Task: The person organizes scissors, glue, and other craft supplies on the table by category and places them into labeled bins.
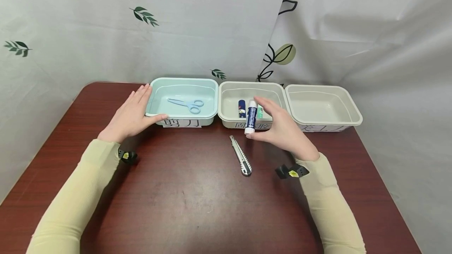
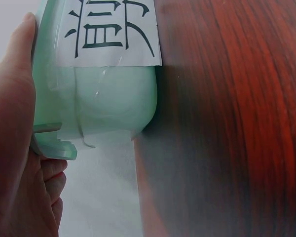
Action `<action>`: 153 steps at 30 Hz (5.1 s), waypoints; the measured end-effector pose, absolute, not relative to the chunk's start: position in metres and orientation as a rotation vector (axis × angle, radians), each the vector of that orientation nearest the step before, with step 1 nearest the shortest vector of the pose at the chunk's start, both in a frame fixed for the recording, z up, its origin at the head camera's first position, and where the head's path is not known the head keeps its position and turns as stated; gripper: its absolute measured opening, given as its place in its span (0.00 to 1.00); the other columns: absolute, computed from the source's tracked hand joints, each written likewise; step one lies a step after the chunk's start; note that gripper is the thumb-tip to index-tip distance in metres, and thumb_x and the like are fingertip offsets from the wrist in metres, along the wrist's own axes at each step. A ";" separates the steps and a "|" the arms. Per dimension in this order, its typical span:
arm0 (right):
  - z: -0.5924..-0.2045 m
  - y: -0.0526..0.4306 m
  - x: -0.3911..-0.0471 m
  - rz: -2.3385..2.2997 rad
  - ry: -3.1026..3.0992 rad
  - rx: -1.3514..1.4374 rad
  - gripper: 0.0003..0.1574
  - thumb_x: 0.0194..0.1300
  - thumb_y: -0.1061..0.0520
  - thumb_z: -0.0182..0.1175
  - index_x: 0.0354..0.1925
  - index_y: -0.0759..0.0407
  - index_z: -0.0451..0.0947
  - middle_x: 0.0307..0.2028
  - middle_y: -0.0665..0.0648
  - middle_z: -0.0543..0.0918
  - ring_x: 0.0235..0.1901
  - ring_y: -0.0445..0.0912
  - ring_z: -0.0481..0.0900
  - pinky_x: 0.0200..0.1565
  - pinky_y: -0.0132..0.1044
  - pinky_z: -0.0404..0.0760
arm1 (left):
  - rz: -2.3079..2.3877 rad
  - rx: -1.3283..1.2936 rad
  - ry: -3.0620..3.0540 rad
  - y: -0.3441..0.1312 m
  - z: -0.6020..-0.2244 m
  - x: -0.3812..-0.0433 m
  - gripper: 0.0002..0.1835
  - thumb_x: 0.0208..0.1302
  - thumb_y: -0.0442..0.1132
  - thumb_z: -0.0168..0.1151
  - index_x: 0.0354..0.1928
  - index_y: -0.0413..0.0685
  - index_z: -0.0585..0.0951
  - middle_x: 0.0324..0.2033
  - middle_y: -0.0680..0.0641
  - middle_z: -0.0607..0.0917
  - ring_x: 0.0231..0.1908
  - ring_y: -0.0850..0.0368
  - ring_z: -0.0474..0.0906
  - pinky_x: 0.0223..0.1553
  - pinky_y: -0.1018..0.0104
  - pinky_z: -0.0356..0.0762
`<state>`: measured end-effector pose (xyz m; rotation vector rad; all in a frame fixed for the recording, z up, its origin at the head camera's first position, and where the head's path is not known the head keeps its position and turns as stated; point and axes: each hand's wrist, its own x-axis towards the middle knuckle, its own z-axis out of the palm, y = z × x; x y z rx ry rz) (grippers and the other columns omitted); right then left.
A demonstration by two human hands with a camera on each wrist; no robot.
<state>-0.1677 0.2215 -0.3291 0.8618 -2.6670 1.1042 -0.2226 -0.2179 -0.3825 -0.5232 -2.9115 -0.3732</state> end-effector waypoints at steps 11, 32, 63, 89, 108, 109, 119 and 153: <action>-0.323 0.227 -0.171 1.106 -2.672 0.802 0.60 0.39 0.49 0.79 0.69 0.47 0.60 0.64 0.47 0.66 0.61 0.43 0.65 0.60 0.33 0.65 | -0.379 -0.522 -2.911 -0.218 -0.382 -0.223 0.61 0.52 0.77 0.47 0.72 0.38 0.43 0.71 0.41 0.45 0.70 0.48 0.39 0.68 0.55 0.35; -0.281 0.218 -0.169 1.105 -2.631 0.814 0.58 0.37 0.67 0.77 0.66 0.68 0.61 0.61 0.65 0.67 0.60 0.57 0.66 0.60 0.45 0.66 | -0.394 -0.527 -2.907 -0.218 -0.381 -0.222 0.61 0.52 0.77 0.47 0.72 0.38 0.43 0.71 0.41 0.45 0.70 0.48 0.40 0.68 0.55 0.34; -0.300 0.242 -0.222 0.985 -2.710 0.783 0.62 0.37 0.50 0.80 0.67 0.63 0.62 0.62 0.56 0.67 0.61 0.47 0.65 0.60 0.34 0.65 | -0.388 -0.524 -2.911 -0.218 -0.381 -0.221 0.61 0.52 0.77 0.47 0.72 0.38 0.43 0.71 0.42 0.45 0.70 0.50 0.38 0.68 0.53 0.37; -0.308 0.238 -0.242 0.952 -2.848 0.706 0.63 0.44 0.47 0.76 0.72 0.51 0.52 0.69 0.51 0.56 0.65 0.53 0.59 0.64 0.41 0.60 | -0.384 -0.520 -2.912 -0.218 -0.381 -0.221 0.61 0.52 0.77 0.47 0.72 0.37 0.44 0.71 0.42 0.45 0.70 0.50 0.39 0.68 0.53 0.37; -0.308 0.238 -0.221 0.957 -2.747 0.694 0.51 0.51 0.42 0.71 0.68 0.54 0.63 0.62 0.55 0.68 0.62 0.47 0.64 0.61 0.40 0.64 | -0.390 -0.520 -2.912 -0.218 -0.381 -0.220 0.61 0.52 0.77 0.47 0.72 0.38 0.44 0.71 0.42 0.45 0.70 0.48 0.40 0.68 0.53 0.36; -0.308 0.237 -0.219 0.955 -2.739 0.689 0.50 0.50 0.42 0.71 0.67 0.54 0.64 0.62 0.54 0.69 0.61 0.47 0.65 0.61 0.40 0.65 | -0.390 -0.519 -2.913 -0.218 -0.381 -0.220 0.61 0.52 0.77 0.47 0.72 0.38 0.44 0.71 0.42 0.45 0.70 0.48 0.40 0.68 0.54 0.36; -0.314 0.226 -0.194 0.999 -2.679 0.672 0.44 0.50 0.44 0.72 0.63 0.53 0.70 0.57 0.53 0.75 0.57 0.45 0.71 0.57 0.36 0.70 | -0.388 -0.513 -2.916 -0.218 -0.382 -0.220 0.61 0.52 0.77 0.47 0.73 0.39 0.43 0.72 0.44 0.43 0.70 0.49 0.40 0.68 0.53 0.36; -0.332 0.202 -0.149 0.900 -2.698 0.834 0.44 0.49 0.37 0.70 0.62 0.49 0.72 0.56 0.47 0.75 0.55 0.40 0.72 0.54 0.38 0.72 | -0.376 -0.512 -2.919 -0.218 -0.381 -0.221 0.61 0.51 0.77 0.46 0.72 0.38 0.43 0.72 0.43 0.44 0.70 0.48 0.40 0.68 0.53 0.37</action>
